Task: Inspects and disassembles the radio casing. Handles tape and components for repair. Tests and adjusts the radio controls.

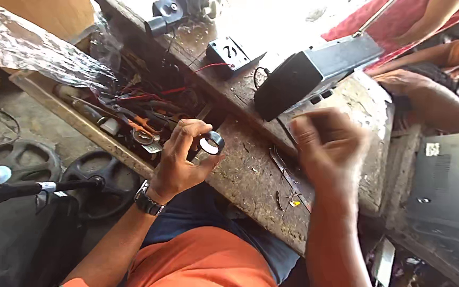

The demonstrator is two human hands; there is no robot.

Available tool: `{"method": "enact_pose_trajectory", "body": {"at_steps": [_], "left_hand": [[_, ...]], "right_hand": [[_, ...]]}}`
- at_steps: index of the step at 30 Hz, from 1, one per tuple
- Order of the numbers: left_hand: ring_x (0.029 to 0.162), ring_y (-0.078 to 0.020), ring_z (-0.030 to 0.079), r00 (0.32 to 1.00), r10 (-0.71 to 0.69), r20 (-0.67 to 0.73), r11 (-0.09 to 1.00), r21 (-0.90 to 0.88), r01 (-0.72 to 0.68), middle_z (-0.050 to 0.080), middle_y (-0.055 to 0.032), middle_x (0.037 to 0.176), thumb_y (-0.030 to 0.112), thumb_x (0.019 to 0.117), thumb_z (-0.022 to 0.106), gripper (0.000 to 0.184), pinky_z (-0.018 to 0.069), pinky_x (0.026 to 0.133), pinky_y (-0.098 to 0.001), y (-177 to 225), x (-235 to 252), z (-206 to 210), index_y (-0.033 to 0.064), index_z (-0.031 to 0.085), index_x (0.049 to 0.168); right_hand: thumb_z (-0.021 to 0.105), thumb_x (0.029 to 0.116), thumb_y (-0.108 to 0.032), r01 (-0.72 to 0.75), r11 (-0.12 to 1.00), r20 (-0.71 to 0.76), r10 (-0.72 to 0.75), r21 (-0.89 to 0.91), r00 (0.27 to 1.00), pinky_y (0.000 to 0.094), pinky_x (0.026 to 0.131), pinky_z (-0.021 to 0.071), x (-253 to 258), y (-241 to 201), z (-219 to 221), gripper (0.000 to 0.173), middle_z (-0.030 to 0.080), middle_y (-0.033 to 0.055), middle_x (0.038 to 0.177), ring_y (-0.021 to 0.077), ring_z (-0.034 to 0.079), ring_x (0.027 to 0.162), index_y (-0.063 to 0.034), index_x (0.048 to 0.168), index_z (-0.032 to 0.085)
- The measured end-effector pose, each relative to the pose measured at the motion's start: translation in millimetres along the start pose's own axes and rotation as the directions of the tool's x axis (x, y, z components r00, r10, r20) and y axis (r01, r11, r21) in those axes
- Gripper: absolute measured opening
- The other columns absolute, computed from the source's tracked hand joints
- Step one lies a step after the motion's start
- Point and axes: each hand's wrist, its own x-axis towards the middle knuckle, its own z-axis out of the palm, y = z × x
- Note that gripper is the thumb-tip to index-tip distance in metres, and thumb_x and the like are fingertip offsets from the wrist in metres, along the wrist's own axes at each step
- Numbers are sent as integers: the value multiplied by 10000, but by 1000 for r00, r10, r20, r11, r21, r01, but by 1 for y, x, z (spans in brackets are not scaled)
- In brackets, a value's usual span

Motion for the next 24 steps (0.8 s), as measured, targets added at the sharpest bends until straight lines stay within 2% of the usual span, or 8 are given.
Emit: {"method": "enact_pose_trajectory", "body": {"at_steps": [3, 7, 9, 11, 13, 16, 20, 24], "left_hand": [[1076, -169, 632, 998, 60, 17, 998, 26, -60, 617, -139, 1210, 197, 812, 860, 508, 578, 864, -282, 5, 10, 18, -32, 640, 1208], [1061, -158, 634, 994, 24, 107, 1000, -11, -22, 609, -134, 1234, 203, 793, 875, 554, 582, 819, -262, 8, 13, 27, -21, 631, 1237], [980, -143, 650, 973, -92, 213, 973, -189, 134, 601, -115, 1262, 187, 795, 866, 620, 596, 766, -274, 8, 13, 23, -24, 589, 1308], [905, -167, 679, 923, -209, 324, 852, -404, 334, 646, -105, 1192, 133, 917, 721, 449, 614, 765, -313, 10, 13, 19, -17, 575, 1314], [798, -153, 659, 904, -233, 359, 771, -498, 396, 675, -95, 1062, 112, 996, 629, 250, 590, 683, -282, 11, 13, 22, -5, 632, 1217], [859, -137, 679, 935, -157, 317, 837, -460, 297, 680, -73, 1043, 44, 955, 686, 188, 613, 785, -289, 12, 12, 27, -7, 660, 1134], [962, -149, 681, 980, -13, 200, 982, -182, 50, 682, -76, 1041, 55, 919, 729, 150, 607, 868, -314, 10, 12, 34, -13, 690, 1047], [1034, -163, 648, 983, 79, 167, 997, 8, -82, 683, -81, 1018, 89, 936, 716, 107, 554, 931, -306, 13, 13, 35, 5, 732, 1001]], "right_hand": [[749, 925, -354, -43, 977, 208, -1, 207, 978, 261, 537, 533, -18, -9, 43, 433, 668, 12, 859, 88, 600, 644, -46, 1218, 670], [736, 950, -151, -34, 929, 185, -37, 367, 982, 232, 638, 587, -29, 10, 66, 215, 669, 40, 948, 85, 641, 747, -13, 1113, 710], [714, 957, -91, -19, 913, 173, -57, 409, 983, 255, 717, 615, -30, 18, 64, 202, 663, 65, 999, 108, 663, 820, 6, 1134, 700], [705, 953, -57, 5, 912, 183, -88, 411, 979, 270, 765, 621, -30, 24, 58, 224, 658, 76, 1041, 120, 670, 873, 12, 1166, 703], [697, 953, -33, 11, 910, 192, -100, 415, 976, 267, 765, 621, -29, 25, 54, 231, 650, 80, 1050, 121, 665, 873, 12, 1179, 709], [685, 949, 2, -37, 861, 172, -60, 508, 983, 290, 761, 624, -28, 24, 52, 320, 661, 111, 1057, 147, 676, 855, 53, 1262, 642], [636, 976, -19, -177, 750, 188, 71, 637, 980, 318, 736, 625, -30, 19, 49, 423, 713, 149, 1093, 206, 711, 863, 25, 1385, 535], [691, 923, 39, -192, 692, 131, 141, 696, 981, 337, 728, 630, -34, 14, 57, 461, 731, 175, 1055, 230, 728, 851, 23, 1360, 548]]}}
